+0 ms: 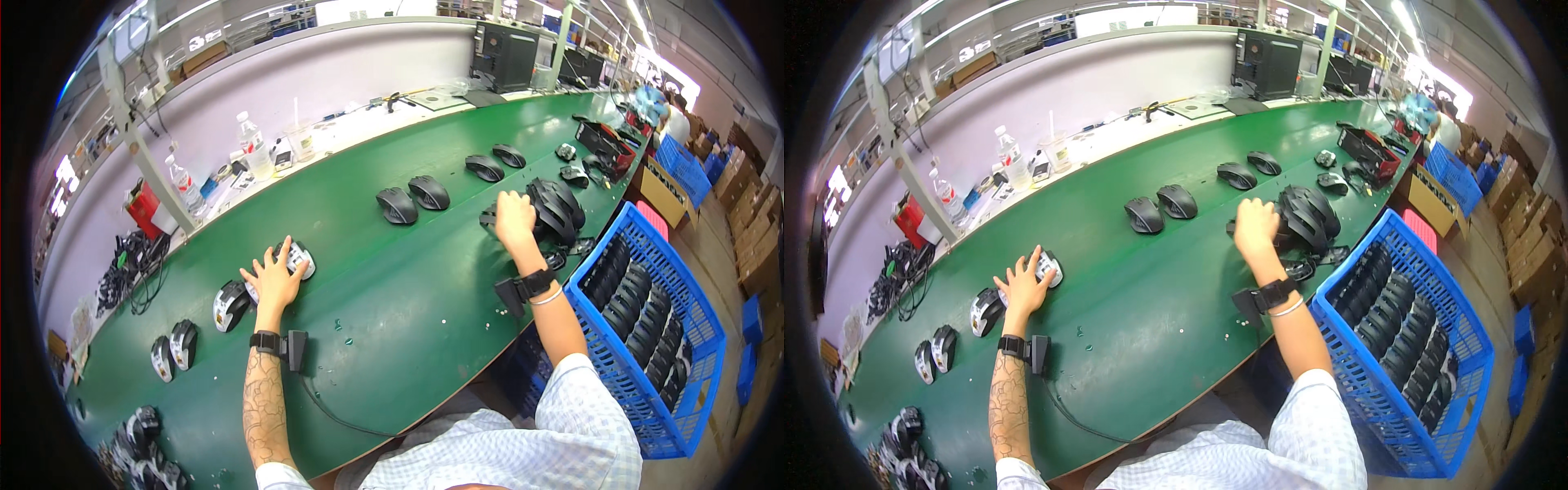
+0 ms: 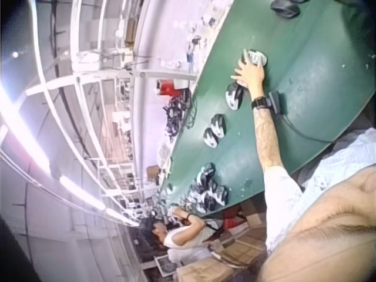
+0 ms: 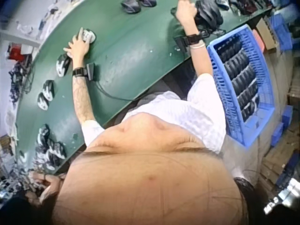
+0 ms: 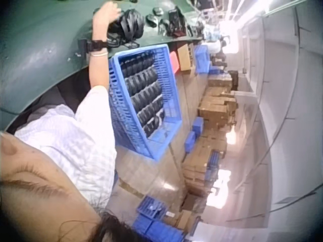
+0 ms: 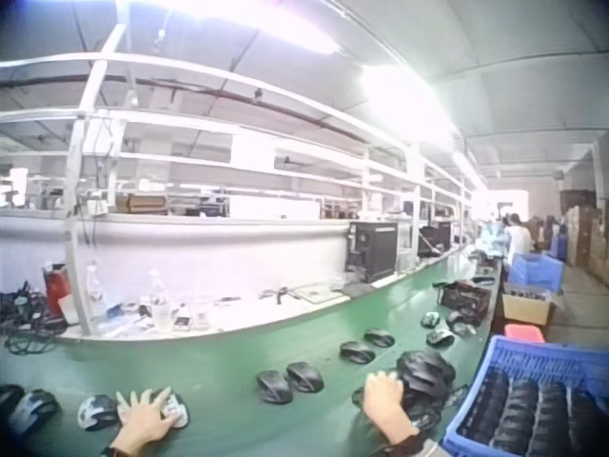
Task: Assembling the top and bottom shells of computer mice on a factory assembly line.
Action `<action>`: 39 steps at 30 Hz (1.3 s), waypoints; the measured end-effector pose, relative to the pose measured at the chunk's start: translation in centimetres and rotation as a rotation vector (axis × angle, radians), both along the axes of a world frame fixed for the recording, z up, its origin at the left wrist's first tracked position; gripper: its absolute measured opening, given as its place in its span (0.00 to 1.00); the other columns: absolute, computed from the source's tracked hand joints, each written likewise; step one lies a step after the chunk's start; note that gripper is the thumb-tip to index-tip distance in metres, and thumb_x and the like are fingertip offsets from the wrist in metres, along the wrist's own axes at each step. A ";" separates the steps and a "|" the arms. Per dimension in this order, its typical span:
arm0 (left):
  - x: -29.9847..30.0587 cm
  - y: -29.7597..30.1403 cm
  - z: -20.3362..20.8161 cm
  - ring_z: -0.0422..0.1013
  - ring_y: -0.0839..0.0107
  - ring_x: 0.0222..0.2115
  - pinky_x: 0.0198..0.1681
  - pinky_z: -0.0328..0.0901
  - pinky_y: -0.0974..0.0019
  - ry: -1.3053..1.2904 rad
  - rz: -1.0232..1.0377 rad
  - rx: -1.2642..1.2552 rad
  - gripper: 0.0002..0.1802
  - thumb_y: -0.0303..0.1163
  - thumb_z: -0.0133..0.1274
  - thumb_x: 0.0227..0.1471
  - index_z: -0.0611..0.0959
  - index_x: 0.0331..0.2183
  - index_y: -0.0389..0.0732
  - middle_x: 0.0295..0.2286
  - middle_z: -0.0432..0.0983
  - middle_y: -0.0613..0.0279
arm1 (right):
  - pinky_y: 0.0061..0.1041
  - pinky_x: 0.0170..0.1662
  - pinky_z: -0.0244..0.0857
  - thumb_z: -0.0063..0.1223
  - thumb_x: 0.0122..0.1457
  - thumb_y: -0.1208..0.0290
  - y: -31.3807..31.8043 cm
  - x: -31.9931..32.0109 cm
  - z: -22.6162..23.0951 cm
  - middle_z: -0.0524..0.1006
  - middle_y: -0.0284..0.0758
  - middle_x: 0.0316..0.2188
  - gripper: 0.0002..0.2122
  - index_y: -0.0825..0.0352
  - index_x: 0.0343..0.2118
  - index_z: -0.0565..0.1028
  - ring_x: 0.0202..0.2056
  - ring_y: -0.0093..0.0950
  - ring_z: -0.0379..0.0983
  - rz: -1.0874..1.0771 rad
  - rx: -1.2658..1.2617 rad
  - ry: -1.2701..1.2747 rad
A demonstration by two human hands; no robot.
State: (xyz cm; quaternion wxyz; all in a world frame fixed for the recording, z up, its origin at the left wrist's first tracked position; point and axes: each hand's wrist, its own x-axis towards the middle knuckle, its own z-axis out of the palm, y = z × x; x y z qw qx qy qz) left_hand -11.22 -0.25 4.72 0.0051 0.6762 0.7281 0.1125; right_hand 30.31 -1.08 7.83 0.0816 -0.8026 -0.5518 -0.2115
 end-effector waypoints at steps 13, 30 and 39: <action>5.4 -5.5 6.7 0.51 0.54 0.57 0.59 0.41 0.44 -0.272 -0.180 0.302 0.24 0.45 0.54 0.47 0.76 0.43 0.40 0.50 0.64 0.50 | 0.35 0.34 0.71 0.46 0.53 0.78 -1.2 2.9 -0.4 0.75 0.42 0.28 0.04 0.67 0.32 0.69 0.34 0.39 0.76 0.156 -0.004 -0.112; 7.6 -5.0 5.4 0.74 0.77 0.24 0.29 0.68 0.74 -1.471 -0.381 0.106 0.13 0.35 0.52 0.53 0.81 0.33 0.34 0.25 0.78 0.62 | 0.24 0.38 0.72 0.59 0.43 0.80 -2.5 -17.1 4.7 0.78 0.39 0.31 0.19 0.73 0.42 0.73 0.32 0.26 0.77 1.143 0.139 1.004; 7.0 -4.4 4.8 0.75 0.73 0.28 0.33 0.70 0.73 -1.744 -0.216 0.016 0.16 0.38 0.52 0.54 0.80 0.33 0.33 0.30 0.77 0.59 | 0.26 0.42 0.71 0.62 0.45 0.77 -2.6 -17.8 1.2 0.75 0.40 0.38 0.25 0.73 0.49 0.69 0.39 0.26 0.74 1.135 0.147 1.261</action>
